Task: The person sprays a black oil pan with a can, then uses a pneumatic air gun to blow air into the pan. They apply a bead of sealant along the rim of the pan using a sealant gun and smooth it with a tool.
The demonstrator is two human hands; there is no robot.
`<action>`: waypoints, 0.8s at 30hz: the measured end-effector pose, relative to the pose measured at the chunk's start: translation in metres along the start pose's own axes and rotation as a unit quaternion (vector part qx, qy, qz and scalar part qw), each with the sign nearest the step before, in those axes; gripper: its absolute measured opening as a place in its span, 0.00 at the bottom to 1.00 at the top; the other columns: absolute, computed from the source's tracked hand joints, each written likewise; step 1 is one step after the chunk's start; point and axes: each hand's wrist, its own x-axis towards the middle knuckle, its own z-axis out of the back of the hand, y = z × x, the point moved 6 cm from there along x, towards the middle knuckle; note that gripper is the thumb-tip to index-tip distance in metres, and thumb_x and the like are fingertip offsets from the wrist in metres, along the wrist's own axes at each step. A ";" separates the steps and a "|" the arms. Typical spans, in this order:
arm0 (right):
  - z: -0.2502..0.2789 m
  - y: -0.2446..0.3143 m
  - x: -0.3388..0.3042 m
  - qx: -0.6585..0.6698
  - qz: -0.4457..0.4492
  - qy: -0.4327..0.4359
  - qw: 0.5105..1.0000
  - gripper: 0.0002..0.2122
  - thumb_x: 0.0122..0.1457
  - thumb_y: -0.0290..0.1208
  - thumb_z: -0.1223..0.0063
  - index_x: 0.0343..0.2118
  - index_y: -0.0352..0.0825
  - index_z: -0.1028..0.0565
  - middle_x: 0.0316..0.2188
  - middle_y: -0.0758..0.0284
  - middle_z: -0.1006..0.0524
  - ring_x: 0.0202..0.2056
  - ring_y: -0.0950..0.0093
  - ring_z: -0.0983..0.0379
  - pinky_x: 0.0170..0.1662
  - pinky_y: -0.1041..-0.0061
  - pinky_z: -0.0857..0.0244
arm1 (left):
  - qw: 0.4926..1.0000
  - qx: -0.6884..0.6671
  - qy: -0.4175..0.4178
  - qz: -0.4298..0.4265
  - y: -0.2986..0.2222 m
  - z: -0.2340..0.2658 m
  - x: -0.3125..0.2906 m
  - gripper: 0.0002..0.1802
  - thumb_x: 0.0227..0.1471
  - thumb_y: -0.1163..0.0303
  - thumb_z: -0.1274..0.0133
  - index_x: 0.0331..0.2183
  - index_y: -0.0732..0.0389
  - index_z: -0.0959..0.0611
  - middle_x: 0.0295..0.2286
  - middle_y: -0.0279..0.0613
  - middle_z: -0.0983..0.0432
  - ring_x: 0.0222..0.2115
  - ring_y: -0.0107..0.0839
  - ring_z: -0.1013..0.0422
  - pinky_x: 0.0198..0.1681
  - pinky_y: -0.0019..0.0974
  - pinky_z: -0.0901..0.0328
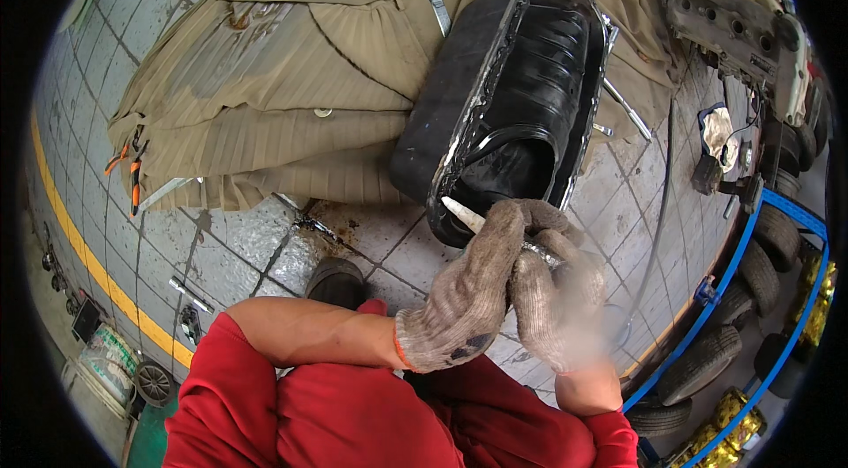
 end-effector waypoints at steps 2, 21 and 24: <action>0.000 0.000 0.000 0.004 0.005 -0.003 1.000 0.07 0.59 0.27 0.34 0.33 0.29 0.19 0.18 0.57 0.22 0.20 0.58 0.20 0.25 0.65 0.31 | 0.998 -0.059 0.019 0.016 0.002 -0.002 -0.001 0.26 0.79 0.58 0.70 0.60 0.66 0.27 0.52 0.46 0.25 0.54 0.30 0.29 0.64 0.34 0.37; 0.001 0.003 -0.006 -0.043 0.013 0.009 0.999 0.08 0.60 0.26 0.33 0.37 0.27 0.19 0.23 0.55 0.18 0.23 0.58 0.18 0.26 0.66 0.28 | 0.998 -0.058 0.012 0.022 0.009 -0.005 -0.001 0.34 0.76 0.48 0.71 0.55 0.70 0.26 0.51 0.53 0.23 0.54 0.38 0.27 0.63 0.41 0.34; 0.002 0.001 -0.006 -0.045 0.003 0.029 0.999 0.07 0.60 0.25 0.34 0.36 0.27 0.20 0.23 0.56 0.18 0.23 0.58 0.18 0.27 0.65 0.28 | 1.000 -0.031 0.000 0.003 0.003 -0.006 0.000 0.37 0.76 0.43 0.72 0.54 0.68 0.24 0.49 0.54 0.21 0.51 0.40 0.25 0.61 0.42 0.32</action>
